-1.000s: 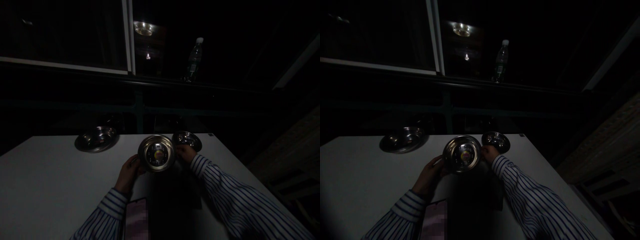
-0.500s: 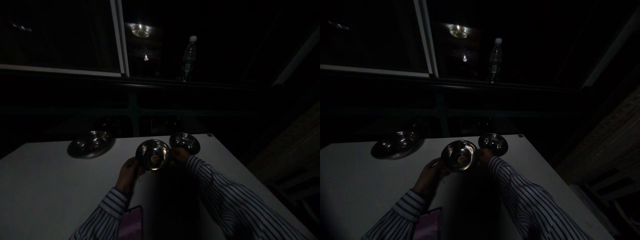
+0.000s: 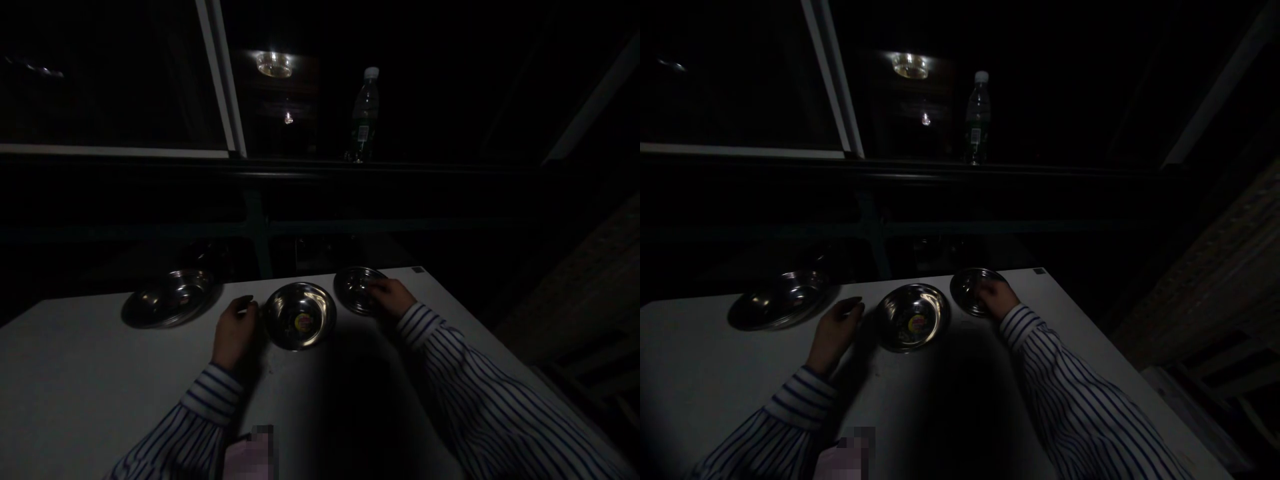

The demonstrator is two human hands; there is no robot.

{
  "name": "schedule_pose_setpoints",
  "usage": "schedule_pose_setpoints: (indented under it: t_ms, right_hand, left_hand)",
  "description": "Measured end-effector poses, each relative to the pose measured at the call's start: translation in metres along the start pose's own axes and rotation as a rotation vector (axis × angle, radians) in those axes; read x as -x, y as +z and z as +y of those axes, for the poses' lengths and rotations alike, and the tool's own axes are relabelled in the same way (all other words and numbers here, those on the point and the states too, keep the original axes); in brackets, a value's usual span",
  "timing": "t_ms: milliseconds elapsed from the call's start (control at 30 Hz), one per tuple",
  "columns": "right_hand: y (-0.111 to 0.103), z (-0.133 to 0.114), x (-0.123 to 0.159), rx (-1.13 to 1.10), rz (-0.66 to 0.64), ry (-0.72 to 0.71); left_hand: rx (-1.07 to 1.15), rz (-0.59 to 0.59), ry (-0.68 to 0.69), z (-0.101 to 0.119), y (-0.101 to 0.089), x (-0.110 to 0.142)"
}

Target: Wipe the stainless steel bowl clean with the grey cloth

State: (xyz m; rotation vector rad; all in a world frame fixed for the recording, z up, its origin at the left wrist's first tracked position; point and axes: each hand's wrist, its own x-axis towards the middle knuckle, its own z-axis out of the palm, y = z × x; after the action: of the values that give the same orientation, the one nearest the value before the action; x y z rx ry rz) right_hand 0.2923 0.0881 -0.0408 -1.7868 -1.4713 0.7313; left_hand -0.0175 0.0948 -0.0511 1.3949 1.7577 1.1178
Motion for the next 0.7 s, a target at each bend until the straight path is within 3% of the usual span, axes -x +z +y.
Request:
schedule_pose_setpoints:
  t_ms: [133, 300, 500, 700]
  right_hand:
    - [-0.034, 0.02, -0.014, -0.01, 0.161, 0.087]
    - [-0.053, 0.056, -0.032, 0.02, 0.239, 0.173]
    - [-0.053, 0.086, -0.048, 0.083, 0.153, 0.277]
    - [-0.039, 0.094, -0.053, 0.021, 0.029, 0.362]
  left_hand:
    - [-0.127, -0.083, 0.134, 0.03, 0.022, -0.02]
    - [-0.306, -0.369, 0.231, 0.063, 0.067, -0.041]
    - [-0.506, -0.617, 0.296, 0.084, 0.118, -0.057]
    - [-0.659, -0.675, 0.253, 0.087, 0.152, -0.062]
